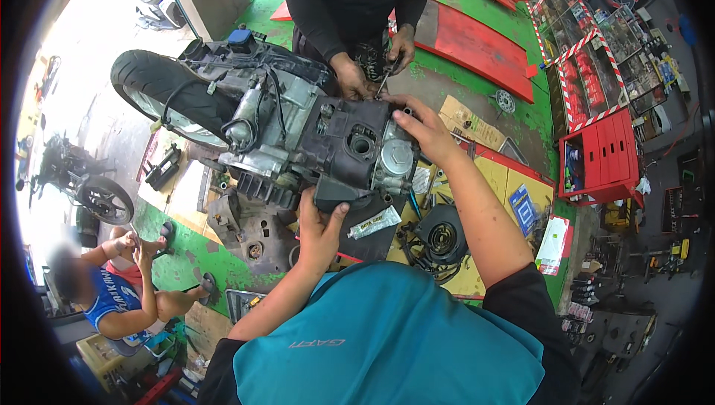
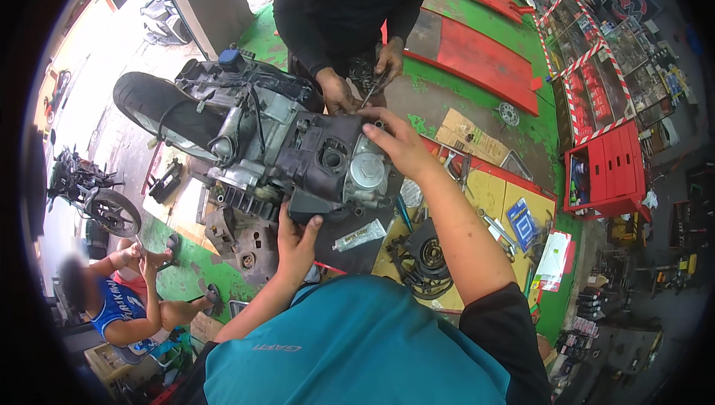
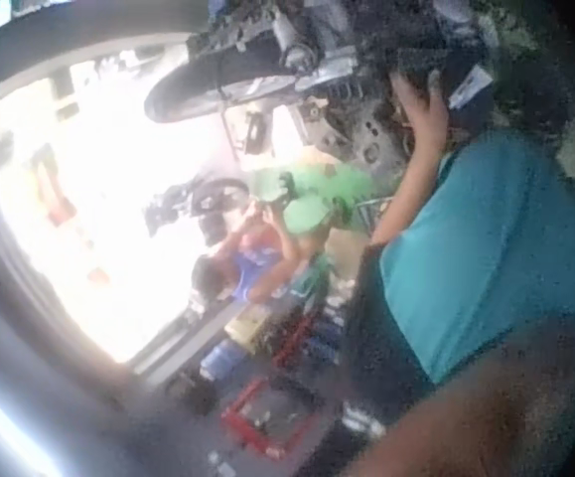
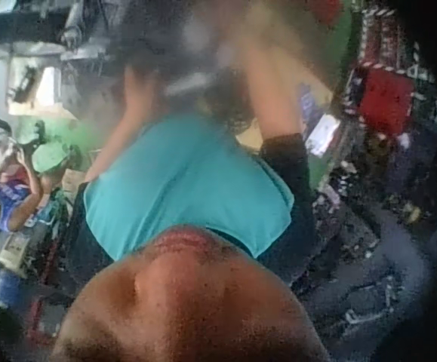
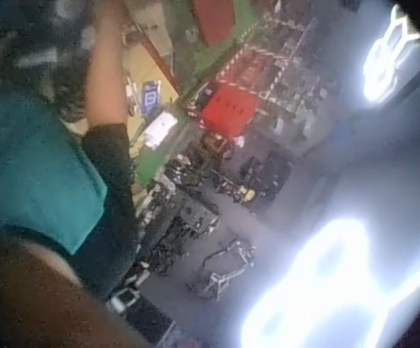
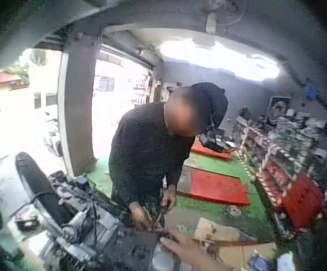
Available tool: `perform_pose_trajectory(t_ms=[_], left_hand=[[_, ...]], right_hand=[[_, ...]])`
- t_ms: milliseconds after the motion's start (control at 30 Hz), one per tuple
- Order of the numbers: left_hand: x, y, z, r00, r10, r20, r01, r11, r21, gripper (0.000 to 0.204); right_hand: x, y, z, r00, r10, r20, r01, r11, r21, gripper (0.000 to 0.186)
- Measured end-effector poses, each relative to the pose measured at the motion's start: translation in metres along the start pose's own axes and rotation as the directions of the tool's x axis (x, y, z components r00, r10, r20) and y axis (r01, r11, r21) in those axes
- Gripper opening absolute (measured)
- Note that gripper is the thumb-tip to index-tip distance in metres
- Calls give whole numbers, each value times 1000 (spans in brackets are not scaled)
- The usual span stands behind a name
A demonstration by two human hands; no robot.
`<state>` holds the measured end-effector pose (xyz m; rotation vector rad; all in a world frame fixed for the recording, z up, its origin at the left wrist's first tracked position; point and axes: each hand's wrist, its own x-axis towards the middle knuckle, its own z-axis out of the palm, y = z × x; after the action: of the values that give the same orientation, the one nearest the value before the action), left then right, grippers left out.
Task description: The person works on a motorcycle engine, handling a black plastic cover and a metal plate. They place the cover onto the engine block and use a wrench to tighten bolts while another person assists. The person also moves a white plastic chair and picks up a metal plate from the floor.
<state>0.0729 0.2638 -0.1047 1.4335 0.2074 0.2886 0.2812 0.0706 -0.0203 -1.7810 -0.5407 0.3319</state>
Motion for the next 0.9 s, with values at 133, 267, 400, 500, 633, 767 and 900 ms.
perform_pose_trajectory(t_ms=[133, 267, 400, 500, 633, 767, 900], left_hand=[[-1, -2, -1, 1000, -10, 3, 10, 1000, -21, 39], [-1, -1, -2, 999, -53, -3, 52, 997, -56, 42], [-2, -2, -4, 997, -72, 7, 72, 995, -63, 45], [-1, -8, -4, 999, -40, 24, 41, 998, -47, 47], [-6, -12, -9, 999, -53, 3, 53, 998, -22, 54], [-12, -18, -15, 990, -122, -70, 125, 992, 36, 60], [-22, -20, -27, 982, -150, -117, 152, 988, 6, 62]], right_hand=[[-10, 19, 9, 980, -182, -84, 156, 955, -250, 55], [-9, 26, 9, 983, -168, -71, 160, 982, -104, 57], [-12, 46, 4, 973, 65, -221, 29, 918, 397, 58], [-14, 116, 2, 853, 458, -252, -216, 748, 628, 53], [-27, 142, 29, 831, 539, 138, -412, 429, 804, 48], [-39, 154, 58, 890, 455, 39, -172, 255, 951, 44], [-40, 133, 73, 865, 502, -27, -73, 180, 981, 40]])
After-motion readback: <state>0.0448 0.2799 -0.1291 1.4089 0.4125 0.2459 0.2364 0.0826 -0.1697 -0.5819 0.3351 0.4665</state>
